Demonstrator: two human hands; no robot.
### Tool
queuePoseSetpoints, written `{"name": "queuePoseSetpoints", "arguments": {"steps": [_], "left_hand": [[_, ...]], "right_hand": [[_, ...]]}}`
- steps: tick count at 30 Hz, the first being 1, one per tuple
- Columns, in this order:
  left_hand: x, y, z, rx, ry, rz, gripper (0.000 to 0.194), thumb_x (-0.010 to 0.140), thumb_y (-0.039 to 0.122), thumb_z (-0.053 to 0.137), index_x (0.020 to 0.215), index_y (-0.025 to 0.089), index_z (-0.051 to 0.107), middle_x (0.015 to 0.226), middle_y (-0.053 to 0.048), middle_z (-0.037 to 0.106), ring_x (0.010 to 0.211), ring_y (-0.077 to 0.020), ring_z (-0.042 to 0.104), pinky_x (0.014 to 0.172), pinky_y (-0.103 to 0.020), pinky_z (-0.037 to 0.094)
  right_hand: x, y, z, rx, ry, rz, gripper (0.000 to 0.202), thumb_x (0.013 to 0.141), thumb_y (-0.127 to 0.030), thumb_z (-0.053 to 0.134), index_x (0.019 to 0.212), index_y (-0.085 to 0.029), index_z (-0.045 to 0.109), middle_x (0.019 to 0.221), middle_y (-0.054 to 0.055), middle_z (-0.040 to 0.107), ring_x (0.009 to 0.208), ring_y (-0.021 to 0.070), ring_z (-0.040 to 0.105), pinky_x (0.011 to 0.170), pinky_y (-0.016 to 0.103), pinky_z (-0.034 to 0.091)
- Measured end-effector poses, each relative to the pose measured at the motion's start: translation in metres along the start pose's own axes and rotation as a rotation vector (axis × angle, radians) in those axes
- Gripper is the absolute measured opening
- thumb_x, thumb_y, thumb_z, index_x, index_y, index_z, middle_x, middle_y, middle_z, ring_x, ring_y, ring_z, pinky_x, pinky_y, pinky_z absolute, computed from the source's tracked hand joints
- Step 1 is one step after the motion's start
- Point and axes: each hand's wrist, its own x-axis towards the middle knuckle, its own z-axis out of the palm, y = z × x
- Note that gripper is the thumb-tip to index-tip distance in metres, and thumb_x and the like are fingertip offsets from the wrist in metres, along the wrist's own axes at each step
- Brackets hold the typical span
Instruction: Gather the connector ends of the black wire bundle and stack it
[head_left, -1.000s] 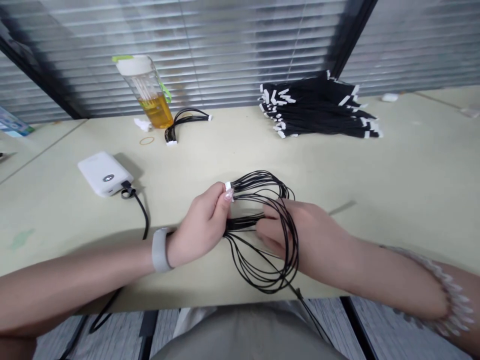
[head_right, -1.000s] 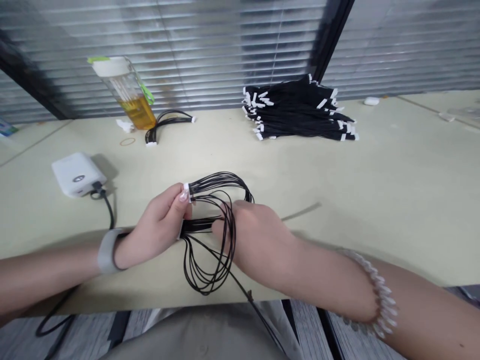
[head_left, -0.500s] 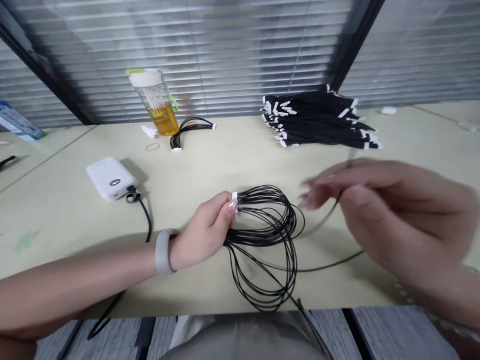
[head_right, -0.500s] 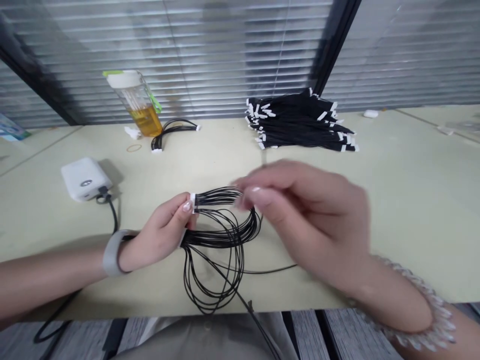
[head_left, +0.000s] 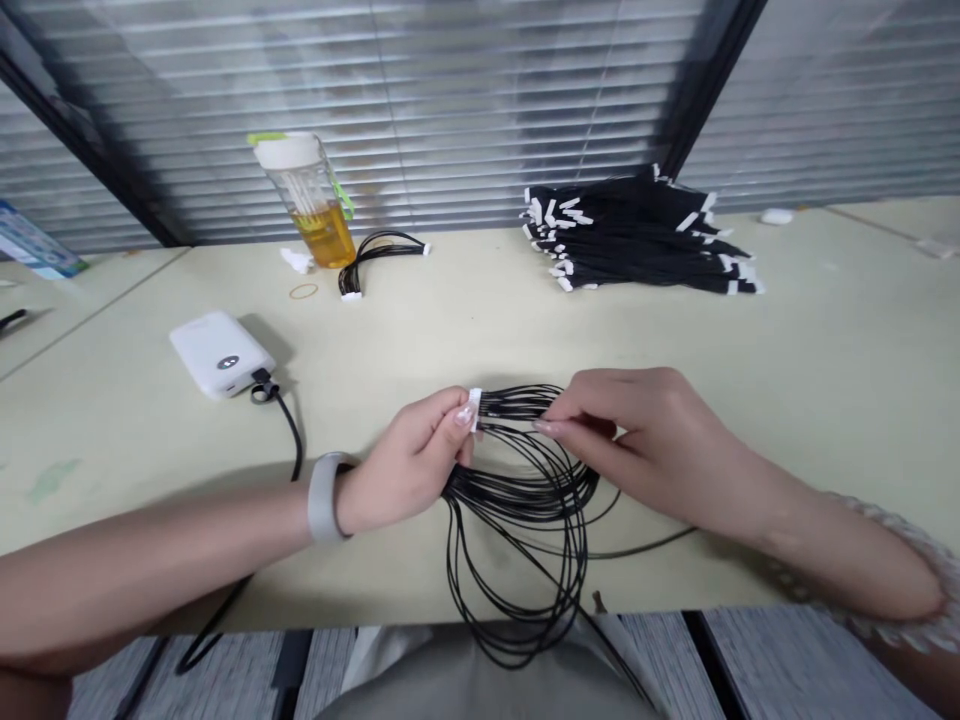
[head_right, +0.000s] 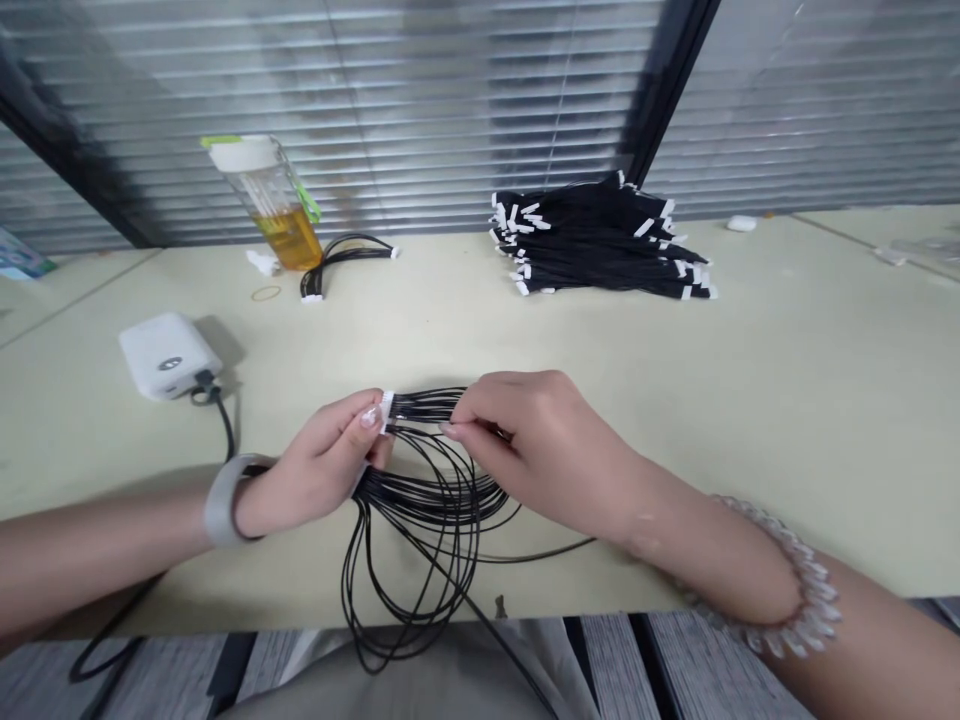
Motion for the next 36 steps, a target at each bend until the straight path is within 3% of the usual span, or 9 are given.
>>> {"name": "queuePoseSetpoints", "arguments": {"steps": [12, 36], "left_hand": [[0.0007, -0.0005, 0.0018, 0.027, -0.035, -0.006, 0.035, 0.097, 0.026, 0.031, 0.067, 0.016, 0.046, 0.06, 0.003, 0.047, 0.054, -0.008, 0.043, 0.054, -0.021, 0.036], [-0.0003, -0.0002, 0.0018, 0.049, -0.064, -0.025, 0.035, 0.097, 0.03, 0.03, 0.067, 0.017, 0.044, 0.059, 0.003, 0.046, 0.054, -0.0086, 0.042, 0.053, -0.022, 0.036]], "right_hand": [[-0.0005, -0.001, 0.0062, -0.076, -0.038, -0.041, 0.016, 0.083, -0.011, 0.052, 0.068, -0.013, 0.057, 0.059, -0.003, 0.052, 0.053, 0.0043, 0.043, 0.052, 0.018, 0.03], [-0.0004, 0.0019, 0.009, -0.158, -0.069, -0.073, 0.02, 0.086, -0.015, 0.048, 0.069, -0.015, 0.057, 0.062, -0.001, 0.054, 0.057, 0.0078, 0.046, 0.054, 0.021, 0.032]]}}
